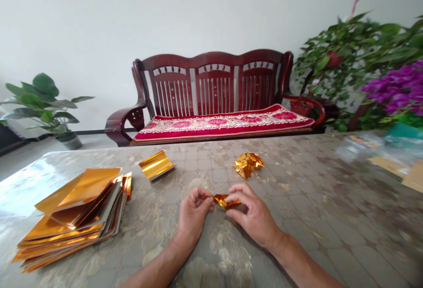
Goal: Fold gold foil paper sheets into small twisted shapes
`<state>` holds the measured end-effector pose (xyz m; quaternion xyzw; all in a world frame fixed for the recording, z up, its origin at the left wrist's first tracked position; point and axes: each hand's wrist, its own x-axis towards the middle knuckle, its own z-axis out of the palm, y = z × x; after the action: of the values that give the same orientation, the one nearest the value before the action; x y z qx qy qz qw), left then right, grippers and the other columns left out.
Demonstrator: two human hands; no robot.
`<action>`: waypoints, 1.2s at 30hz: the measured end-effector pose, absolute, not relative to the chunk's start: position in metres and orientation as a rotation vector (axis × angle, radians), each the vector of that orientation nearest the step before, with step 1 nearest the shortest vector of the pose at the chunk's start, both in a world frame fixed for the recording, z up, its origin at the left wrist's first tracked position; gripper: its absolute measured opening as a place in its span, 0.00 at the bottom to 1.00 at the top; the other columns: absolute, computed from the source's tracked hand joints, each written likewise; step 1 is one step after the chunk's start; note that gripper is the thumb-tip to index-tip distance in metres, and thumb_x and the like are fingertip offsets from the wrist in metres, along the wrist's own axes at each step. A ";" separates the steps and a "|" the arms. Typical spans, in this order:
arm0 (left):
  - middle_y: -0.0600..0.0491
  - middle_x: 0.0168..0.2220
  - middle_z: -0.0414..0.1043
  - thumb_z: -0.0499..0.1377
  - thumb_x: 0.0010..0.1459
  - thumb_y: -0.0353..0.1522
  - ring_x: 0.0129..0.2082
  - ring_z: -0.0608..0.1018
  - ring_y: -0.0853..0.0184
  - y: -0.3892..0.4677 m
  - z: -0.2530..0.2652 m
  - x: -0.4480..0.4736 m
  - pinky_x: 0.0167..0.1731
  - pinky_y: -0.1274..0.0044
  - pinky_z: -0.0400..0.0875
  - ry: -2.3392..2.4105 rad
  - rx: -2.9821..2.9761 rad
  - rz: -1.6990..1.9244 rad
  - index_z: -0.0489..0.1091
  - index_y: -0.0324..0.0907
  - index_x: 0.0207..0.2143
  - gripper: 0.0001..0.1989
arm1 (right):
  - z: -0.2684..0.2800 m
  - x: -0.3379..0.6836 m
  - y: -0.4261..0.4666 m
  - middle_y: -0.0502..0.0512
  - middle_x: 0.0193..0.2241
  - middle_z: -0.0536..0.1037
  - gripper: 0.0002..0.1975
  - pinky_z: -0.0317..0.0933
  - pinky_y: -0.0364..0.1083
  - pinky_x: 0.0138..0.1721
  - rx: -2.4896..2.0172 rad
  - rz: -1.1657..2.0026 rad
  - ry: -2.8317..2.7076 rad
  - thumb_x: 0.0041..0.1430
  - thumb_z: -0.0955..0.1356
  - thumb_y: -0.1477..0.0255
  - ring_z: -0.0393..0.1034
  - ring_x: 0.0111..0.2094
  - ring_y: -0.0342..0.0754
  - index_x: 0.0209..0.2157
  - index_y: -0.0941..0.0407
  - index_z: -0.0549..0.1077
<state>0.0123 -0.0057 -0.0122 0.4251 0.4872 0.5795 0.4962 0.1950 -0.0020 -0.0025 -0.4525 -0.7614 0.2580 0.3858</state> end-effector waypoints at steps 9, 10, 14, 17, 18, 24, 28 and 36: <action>0.55 0.23 0.75 0.67 0.45 0.36 0.24 0.77 0.68 -0.003 -0.015 0.009 0.26 0.79 0.72 1.180 0.991 1.452 0.69 0.40 0.27 0.12 | -0.016 0.192 0.004 0.49 0.28 0.75 0.11 0.63 0.44 0.33 -1.371 0.820 -1.540 0.49 0.71 0.68 0.68 0.28 0.46 0.36 0.55 0.74; 0.55 0.22 0.75 0.67 0.45 0.36 0.24 0.77 0.68 -0.003 -0.015 0.010 0.26 0.79 0.72 1.181 0.989 1.451 0.69 0.40 0.27 0.12 | -0.016 0.192 0.004 0.48 0.26 0.75 0.08 0.62 0.44 0.31 -1.354 0.874 -1.531 0.50 0.71 0.67 0.67 0.27 0.45 0.33 0.55 0.75; 0.55 0.22 0.75 0.68 0.44 0.36 0.23 0.77 0.69 -0.003 -0.016 0.011 0.25 0.80 0.72 1.169 0.986 1.446 0.69 0.40 0.27 0.12 | -0.016 0.187 0.003 0.47 0.20 0.72 0.08 0.58 0.41 0.23 -1.319 1.030 -1.438 0.50 0.70 0.66 0.63 0.20 0.43 0.29 0.56 0.75; 0.55 0.22 0.75 0.68 0.43 0.35 0.22 0.76 0.69 -0.004 -0.016 0.011 0.25 0.80 0.71 1.161 0.994 1.424 0.69 0.40 0.26 0.12 | -0.017 0.185 0.001 0.46 0.19 0.72 0.09 0.60 0.41 0.21 -1.313 1.114 -1.340 0.48 0.70 0.65 0.63 0.19 0.43 0.29 0.56 0.75; 0.55 0.22 0.75 0.68 0.43 0.35 0.22 0.76 0.70 -0.004 -0.016 0.011 0.24 0.81 0.71 1.163 0.997 1.416 0.69 0.39 0.26 0.12 | -0.018 0.184 0.000 0.47 0.19 0.72 0.09 0.61 0.41 0.22 -1.305 1.127 -1.324 0.48 0.70 0.65 0.64 0.19 0.43 0.29 0.56 0.75; 0.55 0.22 0.76 0.69 0.43 0.35 0.22 0.76 0.69 -0.005 -0.014 0.011 0.24 0.81 0.70 1.161 0.984 1.387 0.69 0.40 0.25 0.13 | -0.018 0.184 0.000 0.48 0.19 0.74 0.08 0.63 0.42 0.25 -1.263 1.126 -1.335 0.48 0.70 0.66 0.67 0.21 0.44 0.28 0.56 0.75; 0.55 0.22 0.76 0.69 0.43 0.36 0.22 0.77 0.69 -0.006 -0.014 0.012 0.24 0.80 0.70 1.152 0.976 1.376 0.69 0.40 0.25 0.13 | -0.016 0.184 -0.002 0.48 0.19 0.73 0.06 0.62 0.42 0.25 -1.259 1.062 -1.428 0.50 0.70 0.67 0.67 0.22 0.44 0.27 0.55 0.74; 0.55 0.23 0.76 0.68 0.46 0.33 0.22 0.76 0.70 -0.010 -0.018 0.012 0.25 0.81 0.70 1.145 1.027 1.347 0.69 0.40 0.26 0.10 | -0.015 0.186 -0.004 0.48 0.20 0.75 0.05 0.61 0.41 0.25 -1.246 1.021 -1.471 0.50 0.69 0.69 0.67 0.22 0.44 0.26 0.55 0.76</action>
<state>0.0118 -0.0101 -0.0175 0.4286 0.4780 0.5623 0.5212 0.1855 -0.0040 -0.0150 -0.5067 -0.5981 0.4152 0.4617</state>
